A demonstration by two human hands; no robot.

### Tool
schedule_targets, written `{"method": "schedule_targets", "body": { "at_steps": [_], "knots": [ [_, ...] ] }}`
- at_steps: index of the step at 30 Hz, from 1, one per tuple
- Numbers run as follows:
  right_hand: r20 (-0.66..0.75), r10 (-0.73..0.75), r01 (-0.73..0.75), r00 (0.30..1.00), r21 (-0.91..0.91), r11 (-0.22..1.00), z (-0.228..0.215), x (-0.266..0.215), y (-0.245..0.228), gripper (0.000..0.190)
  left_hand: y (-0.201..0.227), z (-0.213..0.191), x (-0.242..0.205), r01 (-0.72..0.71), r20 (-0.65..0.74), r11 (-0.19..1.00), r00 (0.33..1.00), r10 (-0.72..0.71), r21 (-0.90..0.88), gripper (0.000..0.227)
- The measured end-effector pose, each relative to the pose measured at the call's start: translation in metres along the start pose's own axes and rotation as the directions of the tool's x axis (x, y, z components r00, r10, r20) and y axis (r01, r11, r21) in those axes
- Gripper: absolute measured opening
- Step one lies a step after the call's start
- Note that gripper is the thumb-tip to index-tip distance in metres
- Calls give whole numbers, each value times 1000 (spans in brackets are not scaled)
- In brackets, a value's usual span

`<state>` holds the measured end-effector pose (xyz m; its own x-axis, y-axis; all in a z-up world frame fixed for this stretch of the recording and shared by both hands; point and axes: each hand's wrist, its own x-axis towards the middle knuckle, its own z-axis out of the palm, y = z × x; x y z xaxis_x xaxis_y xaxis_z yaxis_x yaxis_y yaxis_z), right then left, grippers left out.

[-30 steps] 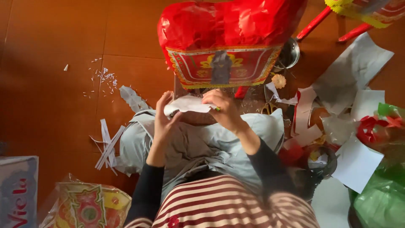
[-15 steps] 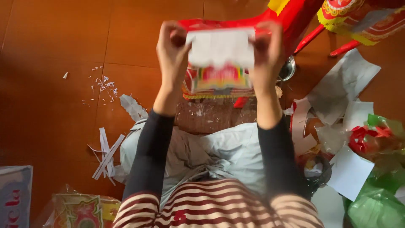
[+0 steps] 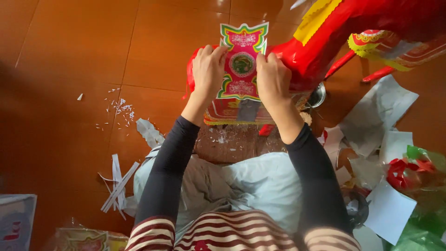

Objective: Assembling and decorating a large votive paper horse with paper and glue.

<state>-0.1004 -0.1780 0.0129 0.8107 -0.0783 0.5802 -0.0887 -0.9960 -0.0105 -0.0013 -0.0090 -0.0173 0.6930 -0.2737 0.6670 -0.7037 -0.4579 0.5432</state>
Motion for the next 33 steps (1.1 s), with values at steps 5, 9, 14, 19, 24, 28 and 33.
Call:
{"method": "schedule_targets", "body": {
  "at_steps": [5, 9, 14, 19, 24, 28, 33],
  "knots": [
    [61, 16, -13, 998, -47, 999, -2, 3, -3, 8, -4, 6, -6, -8, 32, 996, 999, 6, 88, 19],
    [90, 21, -14, 996, -77, 997, 0, 3, -4, 10, 4, -6, -13, -4, 63, 996, 998, -2, 90, 24],
    [120, 8, 5, 993, -102, 995, 4, 2, 0, 11, 0, -9, -26, -272, 271, 951, 936, 225, 149, 60],
    [196, 18, 4, 981, -112, 994, 0, 23, -7, 11, 1, -14, -27, -275, 400, 950, 895, 197, 149, 90],
    [217, -238, 179, 947, 262, 948, 52, 61, 2, 32, -1, -12, -29, -287, 424, 947, 883, 202, 145, 113],
    [518, -235, 8, 822, 402, 915, 67, 95, -1, 71, -2, -15, -27, -306, 449, 941, 868, 212, 147, 122],
    [861, -69, -336, 504, 269, 903, 66, 118, -9, 89, 0, -15, -28, -311, 439, 940, 870, 223, 139, 126]
  ]
}}
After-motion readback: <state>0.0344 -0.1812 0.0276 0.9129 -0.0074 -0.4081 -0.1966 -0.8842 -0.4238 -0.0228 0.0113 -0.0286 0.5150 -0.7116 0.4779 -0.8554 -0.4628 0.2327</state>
